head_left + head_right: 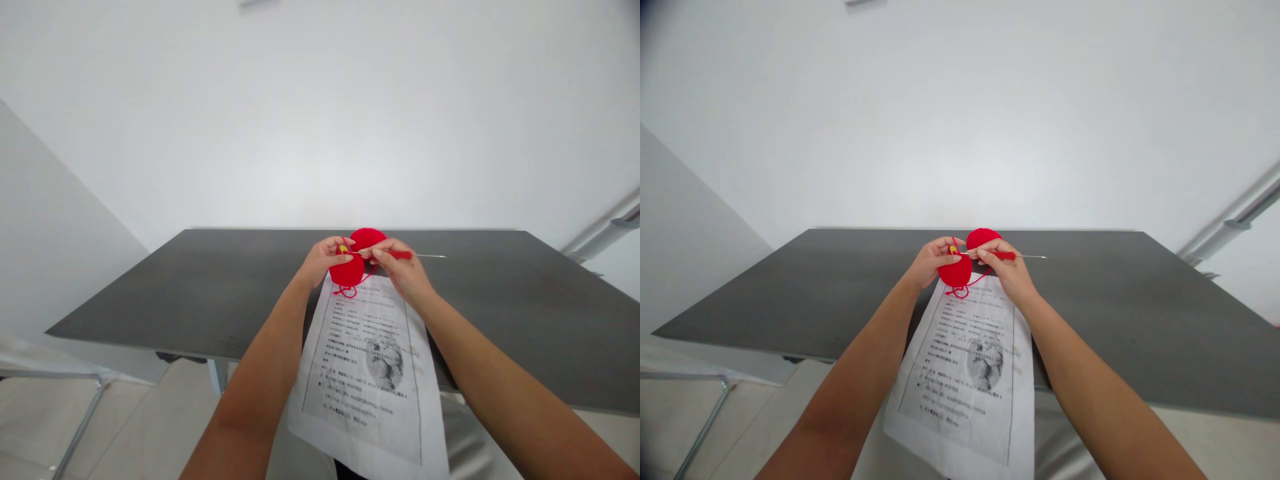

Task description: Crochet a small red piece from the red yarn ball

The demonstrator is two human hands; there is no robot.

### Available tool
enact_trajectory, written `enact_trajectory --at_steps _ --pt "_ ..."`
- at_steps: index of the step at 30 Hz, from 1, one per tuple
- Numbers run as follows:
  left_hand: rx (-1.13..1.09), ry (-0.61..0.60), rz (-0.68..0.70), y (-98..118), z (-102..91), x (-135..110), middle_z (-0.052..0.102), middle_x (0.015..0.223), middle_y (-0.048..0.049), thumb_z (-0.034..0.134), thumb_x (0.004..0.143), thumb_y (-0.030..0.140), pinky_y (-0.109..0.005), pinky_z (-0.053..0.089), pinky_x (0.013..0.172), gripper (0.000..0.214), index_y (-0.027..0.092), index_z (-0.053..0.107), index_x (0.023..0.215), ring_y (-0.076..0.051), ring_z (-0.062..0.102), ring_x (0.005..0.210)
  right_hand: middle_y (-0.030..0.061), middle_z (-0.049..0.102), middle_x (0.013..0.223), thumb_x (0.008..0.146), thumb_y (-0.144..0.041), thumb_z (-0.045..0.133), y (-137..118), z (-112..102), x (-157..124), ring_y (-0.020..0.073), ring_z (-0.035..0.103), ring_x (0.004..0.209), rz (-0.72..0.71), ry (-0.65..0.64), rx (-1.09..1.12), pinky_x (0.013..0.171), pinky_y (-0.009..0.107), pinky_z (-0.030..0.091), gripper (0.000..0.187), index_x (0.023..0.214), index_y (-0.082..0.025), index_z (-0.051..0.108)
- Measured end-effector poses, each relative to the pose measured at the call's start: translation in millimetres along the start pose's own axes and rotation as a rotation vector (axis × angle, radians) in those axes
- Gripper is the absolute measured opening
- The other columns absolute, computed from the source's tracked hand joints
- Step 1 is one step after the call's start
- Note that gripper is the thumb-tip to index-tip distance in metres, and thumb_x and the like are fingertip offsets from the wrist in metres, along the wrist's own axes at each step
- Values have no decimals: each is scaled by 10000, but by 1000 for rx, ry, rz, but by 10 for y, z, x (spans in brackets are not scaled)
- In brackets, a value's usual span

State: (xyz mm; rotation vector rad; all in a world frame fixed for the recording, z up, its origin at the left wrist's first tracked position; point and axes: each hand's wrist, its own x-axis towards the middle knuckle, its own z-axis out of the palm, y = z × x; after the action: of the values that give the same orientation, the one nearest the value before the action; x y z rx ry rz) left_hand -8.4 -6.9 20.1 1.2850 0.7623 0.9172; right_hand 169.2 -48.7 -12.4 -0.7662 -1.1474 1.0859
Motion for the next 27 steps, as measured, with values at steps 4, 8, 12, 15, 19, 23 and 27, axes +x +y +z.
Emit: enact_trajectory --at_steps 4,8,12,15,19,23,27 --pt "-26 -18 -33 5 1 0 693 788 -26 816 553 218 -269 479 712 431 147 662 949 -129 630 688 37 740 908 780 -373 691 -17 18 -22 182 687 873 -112 20 -73 846 366 534 170 814 -211 652" --pt "-49 -48 -40 20 10 -9 703 804 -34 812 565 204 -278 488 733 465 151 665 1003 -136 641 704 37 734 889 800 -358 672 -51 41 -49 190 680 866 -234 39 -242 863 386 527 137 808 -222 681" --pt "-48 -99 -62 18 31 -18 709 855 -45 814 569 196 -294 488 768 557 169 652 1101 -153 652 752 48 725 902 828 -370 636 -37 65 -75 200 669 880 -304 2 -364 849 387 527 153 827 -224 681" --pt "-36 -109 -57 1 43 -18 712 893 -56 814 583 218 -309 486 791 606 178 634 1160 -169 656 791 51 710 931 849 -355 610 -12 75 -91 199 654 906 -352 -8 -449 868 385 515 139 863 -229 667" --pt "-3 -75 2 -10 69 -13 713 940 -68 809 596 235 -321 484 824 628 173 624 1193 -195 653 861 56 681 979 890 -342 545 31 75 -93 198 628 938 -421 -39 -556 877 376 499 132 915 -241 626" --pt "80 -34 77 -27 118 10 707 1013 -73 813 588 229 -312 464 879 578 162 655 1140 -211 633 962 66 643 970 917 -350 486 114 74 -75 205 595 917 -456 -91 -683 847 375 489 146 920 -233 572" --pt "84 35 113 -95 187 55 699 1050 -79 818 581 237 -319 442 922 577 157 653 1128 -216 621 1008 75 603 964 924 -310 458 191 103 -63 227 551 931 -538 -75 -771 861 417 465 119 924 -228 544"
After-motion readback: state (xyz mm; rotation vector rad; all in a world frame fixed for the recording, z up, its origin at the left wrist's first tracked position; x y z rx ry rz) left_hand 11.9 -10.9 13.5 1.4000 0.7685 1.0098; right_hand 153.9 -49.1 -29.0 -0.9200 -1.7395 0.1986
